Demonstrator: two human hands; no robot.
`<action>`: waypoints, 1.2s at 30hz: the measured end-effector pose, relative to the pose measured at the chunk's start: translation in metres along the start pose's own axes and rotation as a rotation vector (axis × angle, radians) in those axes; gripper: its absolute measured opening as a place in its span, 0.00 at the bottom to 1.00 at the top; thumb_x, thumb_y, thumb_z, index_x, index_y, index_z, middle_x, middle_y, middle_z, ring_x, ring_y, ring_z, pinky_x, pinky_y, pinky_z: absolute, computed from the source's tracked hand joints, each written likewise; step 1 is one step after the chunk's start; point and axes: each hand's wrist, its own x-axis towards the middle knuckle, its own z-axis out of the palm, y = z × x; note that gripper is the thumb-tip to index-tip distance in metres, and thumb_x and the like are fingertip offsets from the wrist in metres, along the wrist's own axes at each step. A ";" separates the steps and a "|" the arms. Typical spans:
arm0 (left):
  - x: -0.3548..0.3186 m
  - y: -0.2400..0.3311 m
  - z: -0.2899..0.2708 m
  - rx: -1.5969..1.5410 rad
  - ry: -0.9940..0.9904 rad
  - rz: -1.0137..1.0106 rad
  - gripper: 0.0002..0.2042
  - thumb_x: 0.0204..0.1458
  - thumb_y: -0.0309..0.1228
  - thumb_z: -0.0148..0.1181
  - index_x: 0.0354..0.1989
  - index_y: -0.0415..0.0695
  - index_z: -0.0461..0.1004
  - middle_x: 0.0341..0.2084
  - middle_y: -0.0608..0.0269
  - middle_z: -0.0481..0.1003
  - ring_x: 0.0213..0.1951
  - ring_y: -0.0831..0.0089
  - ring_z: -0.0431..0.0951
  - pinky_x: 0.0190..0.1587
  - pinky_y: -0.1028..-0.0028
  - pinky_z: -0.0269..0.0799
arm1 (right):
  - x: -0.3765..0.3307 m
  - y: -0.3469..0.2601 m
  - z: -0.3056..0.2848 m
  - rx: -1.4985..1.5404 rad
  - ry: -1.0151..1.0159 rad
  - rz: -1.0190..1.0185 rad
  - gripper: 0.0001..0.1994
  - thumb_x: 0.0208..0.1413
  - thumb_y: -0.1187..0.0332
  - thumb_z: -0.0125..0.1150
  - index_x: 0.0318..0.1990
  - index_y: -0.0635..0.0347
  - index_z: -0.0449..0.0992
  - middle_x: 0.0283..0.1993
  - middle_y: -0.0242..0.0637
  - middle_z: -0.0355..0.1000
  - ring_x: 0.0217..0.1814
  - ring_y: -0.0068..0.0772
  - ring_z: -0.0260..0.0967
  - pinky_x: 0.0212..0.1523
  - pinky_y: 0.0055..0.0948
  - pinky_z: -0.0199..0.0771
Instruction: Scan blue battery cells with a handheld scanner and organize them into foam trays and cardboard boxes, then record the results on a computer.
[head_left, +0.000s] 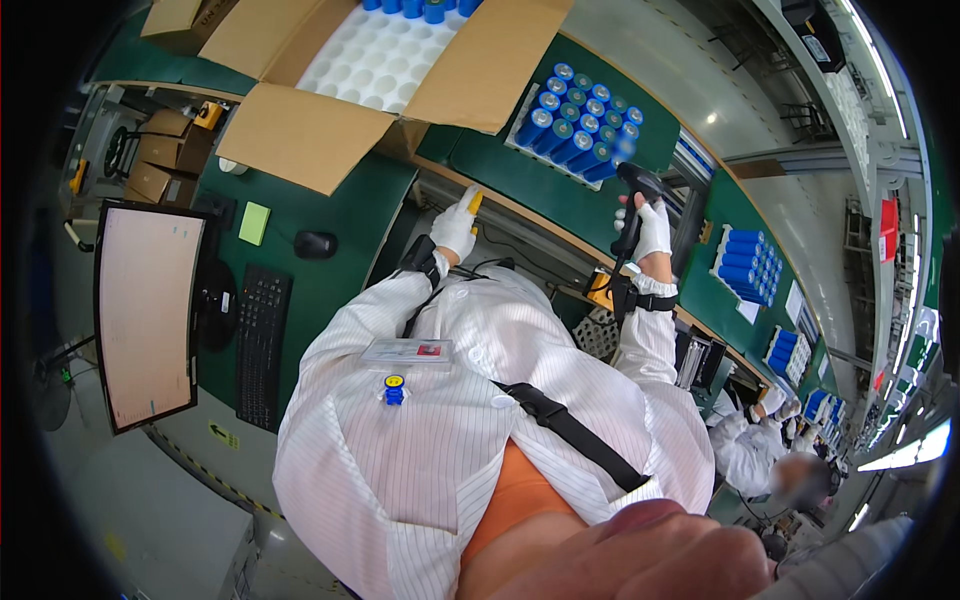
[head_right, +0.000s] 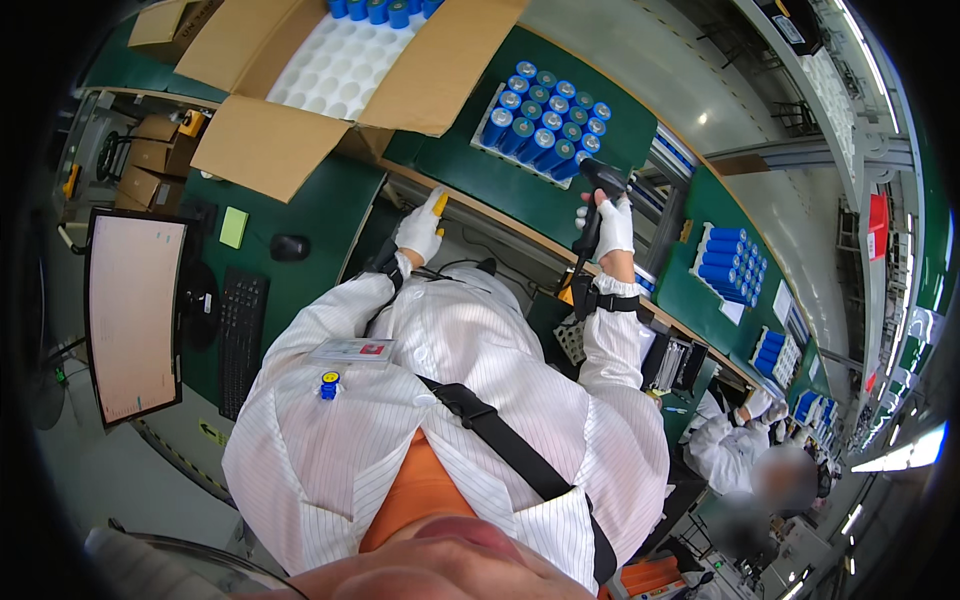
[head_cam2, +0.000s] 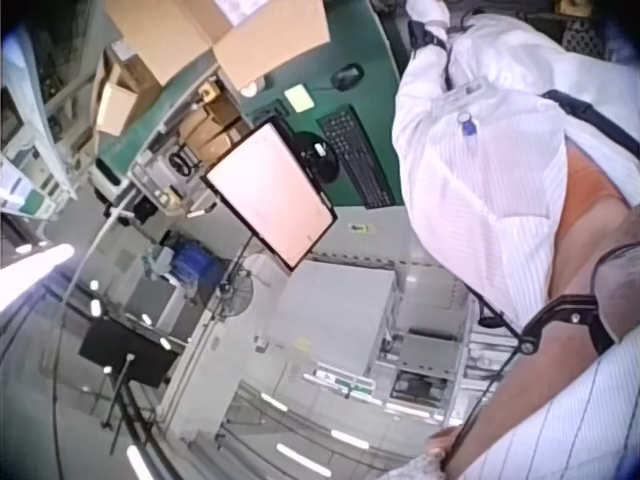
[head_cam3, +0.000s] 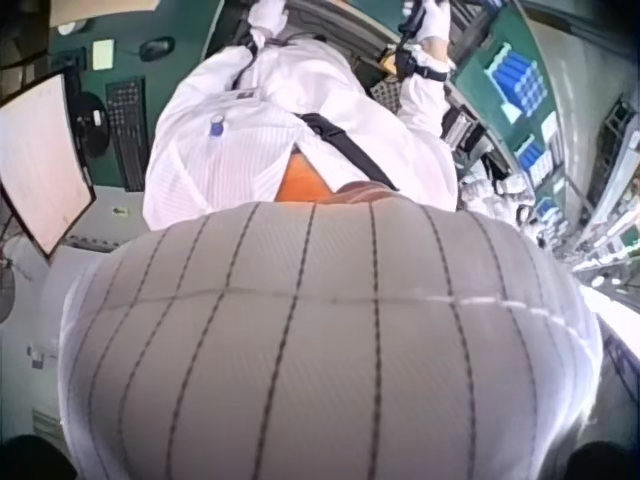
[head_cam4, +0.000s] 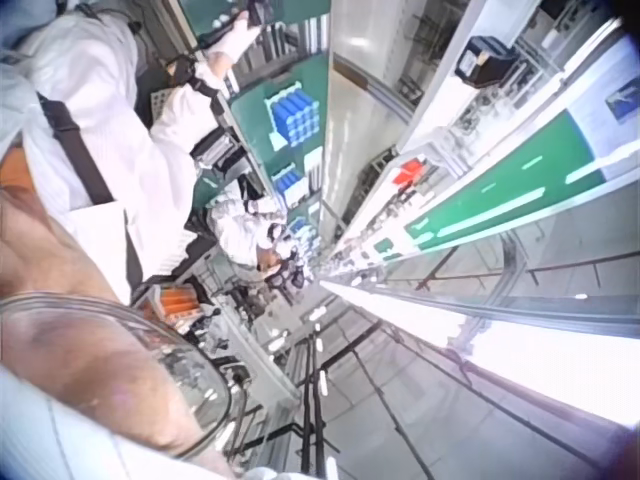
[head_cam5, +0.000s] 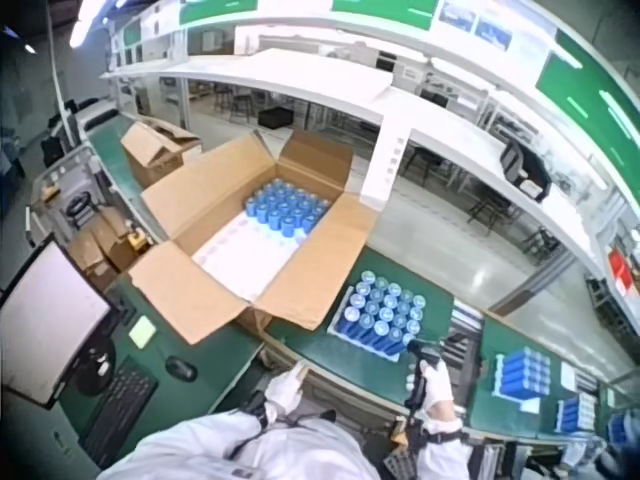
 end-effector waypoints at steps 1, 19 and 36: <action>0.000 0.003 -0.005 -0.010 -0.008 0.009 0.43 0.48 0.28 0.65 0.72 0.61 0.49 0.40 0.49 0.78 0.41 0.49 0.79 0.46 0.56 0.75 | -0.003 0.001 0.000 -0.008 0.013 -0.002 0.21 0.64 0.65 0.58 0.60 0.56 0.60 0.42 0.45 0.74 0.31 0.33 0.71 0.26 0.30 0.75; 0.013 0.011 -0.021 0.090 -0.164 -0.016 0.36 0.57 0.26 0.52 0.74 0.56 0.47 0.34 0.43 0.79 0.36 0.48 0.81 0.42 0.57 0.75 | 0.119 -0.058 0.079 0.069 -0.087 -0.156 0.13 0.64 0.65 0.57 0.52 0.58 0.64 0.37 0.45 0.74 0.29 0.39 0.72 0.25 0.35 0.76; 0.016 0.005 -0.013 0.120 -0.174 -0.016 0.37 0.57 0.22 0.50 0.75 0.58 0.46 0.29 0.42 0.78 0.30 0.49 0.80 0.33 0.58 0.74 | 0.096 -0.039 0.068 0.118 -0.137 -0.014 0.18 0.64 0.65 0.58 0.57 0.56 0.63 0.42 0.47 0.74 0.31 0.38 0.71 0.27 0.35 0.75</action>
